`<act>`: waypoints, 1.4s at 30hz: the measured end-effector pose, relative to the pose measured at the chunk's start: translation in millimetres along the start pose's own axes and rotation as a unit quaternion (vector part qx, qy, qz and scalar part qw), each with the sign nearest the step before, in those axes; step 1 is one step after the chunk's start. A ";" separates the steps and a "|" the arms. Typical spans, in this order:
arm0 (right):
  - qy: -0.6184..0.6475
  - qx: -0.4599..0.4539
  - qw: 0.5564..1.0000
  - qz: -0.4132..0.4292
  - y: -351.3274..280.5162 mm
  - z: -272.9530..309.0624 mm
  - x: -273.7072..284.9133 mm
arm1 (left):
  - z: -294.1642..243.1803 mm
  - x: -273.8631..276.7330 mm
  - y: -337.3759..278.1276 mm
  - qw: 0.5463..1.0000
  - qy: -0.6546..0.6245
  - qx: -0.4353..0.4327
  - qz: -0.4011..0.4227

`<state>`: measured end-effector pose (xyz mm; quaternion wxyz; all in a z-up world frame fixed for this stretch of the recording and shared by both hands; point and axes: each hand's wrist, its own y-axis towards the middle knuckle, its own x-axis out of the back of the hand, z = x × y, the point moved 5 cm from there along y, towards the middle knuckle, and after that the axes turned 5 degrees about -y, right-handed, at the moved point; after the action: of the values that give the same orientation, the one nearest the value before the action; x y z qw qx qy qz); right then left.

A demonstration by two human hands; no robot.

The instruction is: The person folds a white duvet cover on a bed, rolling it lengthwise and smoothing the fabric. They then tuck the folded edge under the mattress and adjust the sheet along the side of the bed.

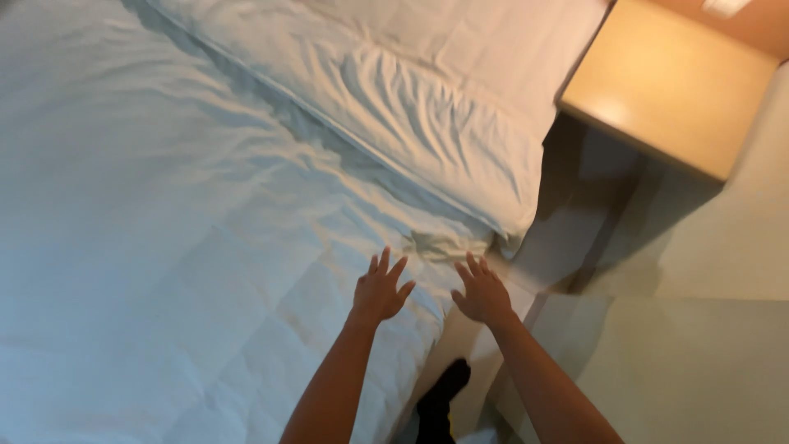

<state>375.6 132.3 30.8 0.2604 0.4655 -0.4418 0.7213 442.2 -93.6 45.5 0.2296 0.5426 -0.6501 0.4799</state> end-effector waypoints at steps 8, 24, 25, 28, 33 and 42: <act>0.022 -0.039 0.997 -0.055 -106.3 43.9 85.3 | 32.5 103.7 -108.4 0.998 0.034 0.011 -0.053; -0.010 -0.009 0.978 -0.210 -205.5 95.6 173.0 | 109.0 223.0 -322.7 0.980 0.060 0.027 -0.187; -0.014 -0.002 0.977 -0.215 -209.9 100.1 178.7 | 114.3 223.6 -333.6 0.978 0.059 0.031 -0.196; -0.014 0.009 0.979 -0.201 -223.1 117.1 194.1 | 130.0 232.8 -365.2 0.975 0.064 0.043 -0.209; -0.037 0.015 0.981 -0.189 -252.4 152.5 208.9 | 146.6 243.8 -416.9 0.964 0.067 0.080 -0.243; -0.054 0.089 0.971 -0.213 -262.7 206.0 194.3 | 171.4 222.4 -522.6 0.947 0.050 0.137 -0.285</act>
<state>589.6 68.6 346.1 0.3412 0.6088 -0.2802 0.6592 896.1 -325.3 349.1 0.3124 0.7067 -0.3838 0.5057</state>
